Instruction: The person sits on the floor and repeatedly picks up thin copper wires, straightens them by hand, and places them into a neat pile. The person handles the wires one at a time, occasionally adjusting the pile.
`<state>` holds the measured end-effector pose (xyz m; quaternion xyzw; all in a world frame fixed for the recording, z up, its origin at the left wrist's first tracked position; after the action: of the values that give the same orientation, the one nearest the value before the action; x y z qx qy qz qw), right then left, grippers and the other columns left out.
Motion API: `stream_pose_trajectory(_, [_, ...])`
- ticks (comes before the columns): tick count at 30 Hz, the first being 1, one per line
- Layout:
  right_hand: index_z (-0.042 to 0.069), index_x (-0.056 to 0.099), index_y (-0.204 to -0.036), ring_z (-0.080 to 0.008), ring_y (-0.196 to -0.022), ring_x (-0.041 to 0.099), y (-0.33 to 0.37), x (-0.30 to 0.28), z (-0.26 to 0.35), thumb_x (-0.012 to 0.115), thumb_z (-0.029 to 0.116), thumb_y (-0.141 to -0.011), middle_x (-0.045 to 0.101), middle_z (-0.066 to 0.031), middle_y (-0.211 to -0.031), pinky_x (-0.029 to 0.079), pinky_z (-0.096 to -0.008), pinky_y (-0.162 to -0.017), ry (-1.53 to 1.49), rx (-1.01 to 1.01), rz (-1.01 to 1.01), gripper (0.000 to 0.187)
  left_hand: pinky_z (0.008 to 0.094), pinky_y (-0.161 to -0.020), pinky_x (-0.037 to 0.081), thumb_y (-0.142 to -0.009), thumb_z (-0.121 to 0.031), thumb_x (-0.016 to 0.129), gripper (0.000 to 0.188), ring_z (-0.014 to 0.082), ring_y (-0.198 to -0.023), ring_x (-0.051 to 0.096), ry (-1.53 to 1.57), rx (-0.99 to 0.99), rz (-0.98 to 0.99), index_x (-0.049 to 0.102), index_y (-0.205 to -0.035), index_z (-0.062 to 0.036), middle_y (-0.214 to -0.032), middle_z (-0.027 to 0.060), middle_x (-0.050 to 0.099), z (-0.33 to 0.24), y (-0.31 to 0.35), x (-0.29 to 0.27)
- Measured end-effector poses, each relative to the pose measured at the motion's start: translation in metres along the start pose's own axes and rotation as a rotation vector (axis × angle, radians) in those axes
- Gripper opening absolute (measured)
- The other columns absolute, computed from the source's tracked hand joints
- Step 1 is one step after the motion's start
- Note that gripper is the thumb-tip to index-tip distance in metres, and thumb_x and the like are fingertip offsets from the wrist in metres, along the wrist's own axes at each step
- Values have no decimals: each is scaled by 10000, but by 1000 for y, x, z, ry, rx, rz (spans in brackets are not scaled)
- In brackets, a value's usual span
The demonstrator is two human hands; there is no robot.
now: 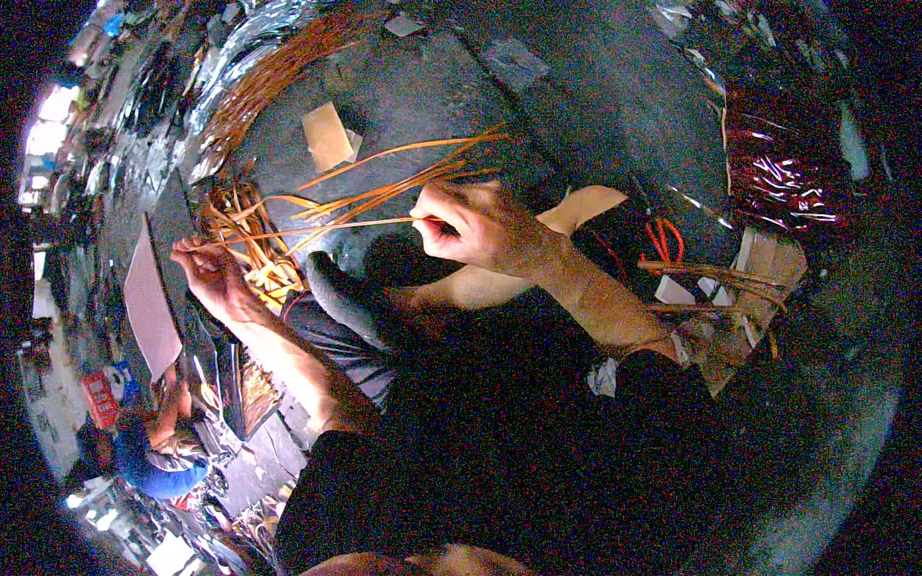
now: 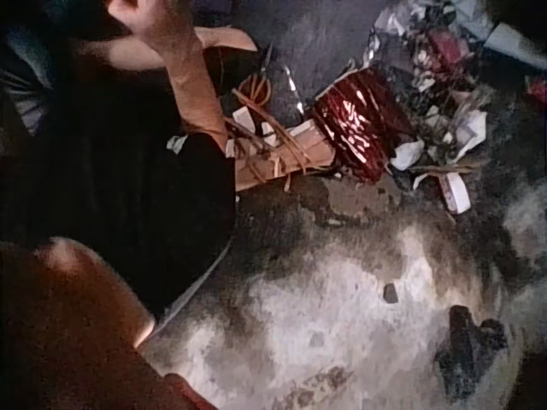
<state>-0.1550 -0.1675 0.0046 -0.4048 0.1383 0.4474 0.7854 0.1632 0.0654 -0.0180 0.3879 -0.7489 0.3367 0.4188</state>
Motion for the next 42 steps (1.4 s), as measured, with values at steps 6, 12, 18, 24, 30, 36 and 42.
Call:
stream_pose_trajectory(6, [51,599,-857,-243,-700,681,12,-15,-5,713,47,-741,673,-82,-795,540,-337,-608,32,37,8,162,236,-692,572,-906,-191,632,185,169,-795,621,44,29,-171,618,-913,-7,-886,95,634,-28,-16,-31])
stream_pose_trajectory(12, [52,603,-862,-249,-706,681,11,-19,-5,713,54,-747,671,-86,-790,542,-338,-615,14,62,0,160,247,-707,571,-913,-197,624,192,169,-807,613,7,-24,-17,613,-933,-6,-885,95,627,-31,-27,-44])
stream_pose_trajectory(18, [59,591,-805,-228,-641,646,1,-1,9,722,48,-719,633,-64,-736,517,-333,-575,-73,-5,0,156,273,-799,554,-927,-204,613,197,185,-898,623,-244,117,-232,601,-1014,-28,-978,101,637,-63,1,-75])
stream_pose_trajectory(24, [91,533,-830,-268,-640,623,18,84,19,656,100,-745,532,-74,-728,521,-386,-550,-38,-150,154,150,422,-947,442,-873,-159,642,466,295,-1076,579,-2355,649,-792,508,-1291,-4,-1133,188,619,-132,86,-88])
stream_pose_trajectory(30, [62,519,-857,-305,-653,596,1,85,19,632,86,-793,516,-101,-722,473,-406,-563,-113,-139,232,132,336,-827,507,-853,-202,704,333,221,-882,660,-1679,-137,757,630,-1151,-72,-971,109,675,81,109,75])
stream_pose_trajectory(36, [44,566,-977,-308,-800,650,2,43,2,681,144,-813,644,-127,-866,506,-380,-686,-183,105,348,223,306,-713,522,-856,-136,694,210,215,-794,670,-1495,-227,636,686,-1050,-58,-877,106,676,134,132,63])
stream_pose_trajectory(42, [41,594,-898,-303,-777,644,10,25,-5,676,141,-816,637,-105,-838,503,-379,-682,-103,77,300,154,317,-665,530,-862,-125,680,176,236,-736,660,-1519,-126,707,689,-1028,-64,-848,95,673,146,137,76])
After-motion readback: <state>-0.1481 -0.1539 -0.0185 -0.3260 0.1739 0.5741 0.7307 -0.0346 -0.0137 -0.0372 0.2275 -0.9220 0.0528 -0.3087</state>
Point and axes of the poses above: each hand's wrist, its own y-axis away from the middle knuckle, its own x-axis out of the palm, z = x × y, the point moved 4 cm from there along -y, towards the middle knuckle
